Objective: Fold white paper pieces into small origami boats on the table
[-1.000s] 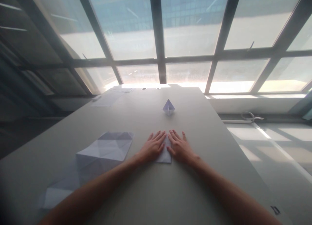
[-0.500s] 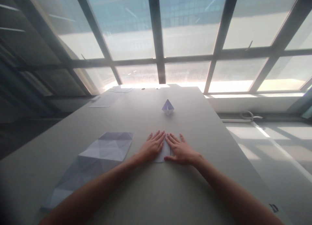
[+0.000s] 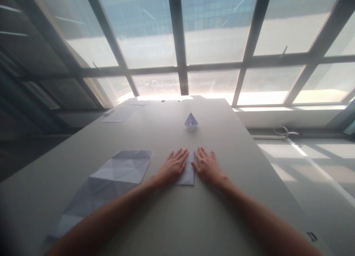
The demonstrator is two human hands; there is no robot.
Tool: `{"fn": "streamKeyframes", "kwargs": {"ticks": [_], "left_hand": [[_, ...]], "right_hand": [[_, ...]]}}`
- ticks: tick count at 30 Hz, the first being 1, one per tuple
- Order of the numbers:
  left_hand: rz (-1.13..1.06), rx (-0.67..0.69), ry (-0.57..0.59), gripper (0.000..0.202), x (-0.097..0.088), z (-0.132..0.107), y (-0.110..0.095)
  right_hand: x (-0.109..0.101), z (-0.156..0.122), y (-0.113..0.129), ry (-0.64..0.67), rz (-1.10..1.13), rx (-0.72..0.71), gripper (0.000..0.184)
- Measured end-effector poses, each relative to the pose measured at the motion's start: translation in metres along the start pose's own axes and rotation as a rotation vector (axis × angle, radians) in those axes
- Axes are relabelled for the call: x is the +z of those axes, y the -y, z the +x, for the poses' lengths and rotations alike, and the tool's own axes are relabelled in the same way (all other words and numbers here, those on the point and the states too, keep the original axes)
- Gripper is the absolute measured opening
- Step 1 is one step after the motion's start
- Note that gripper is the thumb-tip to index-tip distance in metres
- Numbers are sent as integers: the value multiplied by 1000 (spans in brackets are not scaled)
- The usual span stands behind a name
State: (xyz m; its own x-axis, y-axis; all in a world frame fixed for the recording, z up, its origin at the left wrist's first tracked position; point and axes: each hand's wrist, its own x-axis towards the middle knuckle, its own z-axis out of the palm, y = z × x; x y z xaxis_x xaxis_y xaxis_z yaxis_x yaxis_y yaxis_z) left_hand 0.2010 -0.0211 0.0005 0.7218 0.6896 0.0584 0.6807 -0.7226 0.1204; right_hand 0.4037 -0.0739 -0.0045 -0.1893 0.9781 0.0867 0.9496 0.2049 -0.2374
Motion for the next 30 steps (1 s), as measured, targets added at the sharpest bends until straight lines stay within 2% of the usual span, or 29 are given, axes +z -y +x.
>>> {"fn": "streamKeyframes", "kwargs": {"ticks": [11,16,20,25,30], "left_hand": [[-23,-15,6,56,-4,-1,-1],[-31,-21,11,55,-4,0,-1],[-29,-19,8,56,-4,0,-2],[-32,-18,5,56,-3,0,-2],[-38,-15,13,56,-3,0,0]], "right_hand": [[-16,-7,0,113,32,-310,75],[-21,-10,1,144,70,-368,90],[-21,-10,3,143,79,-359,92],[-16,-8,5,125,58,-282,73],[-9,-5,9,86,24,-184,66]]}}
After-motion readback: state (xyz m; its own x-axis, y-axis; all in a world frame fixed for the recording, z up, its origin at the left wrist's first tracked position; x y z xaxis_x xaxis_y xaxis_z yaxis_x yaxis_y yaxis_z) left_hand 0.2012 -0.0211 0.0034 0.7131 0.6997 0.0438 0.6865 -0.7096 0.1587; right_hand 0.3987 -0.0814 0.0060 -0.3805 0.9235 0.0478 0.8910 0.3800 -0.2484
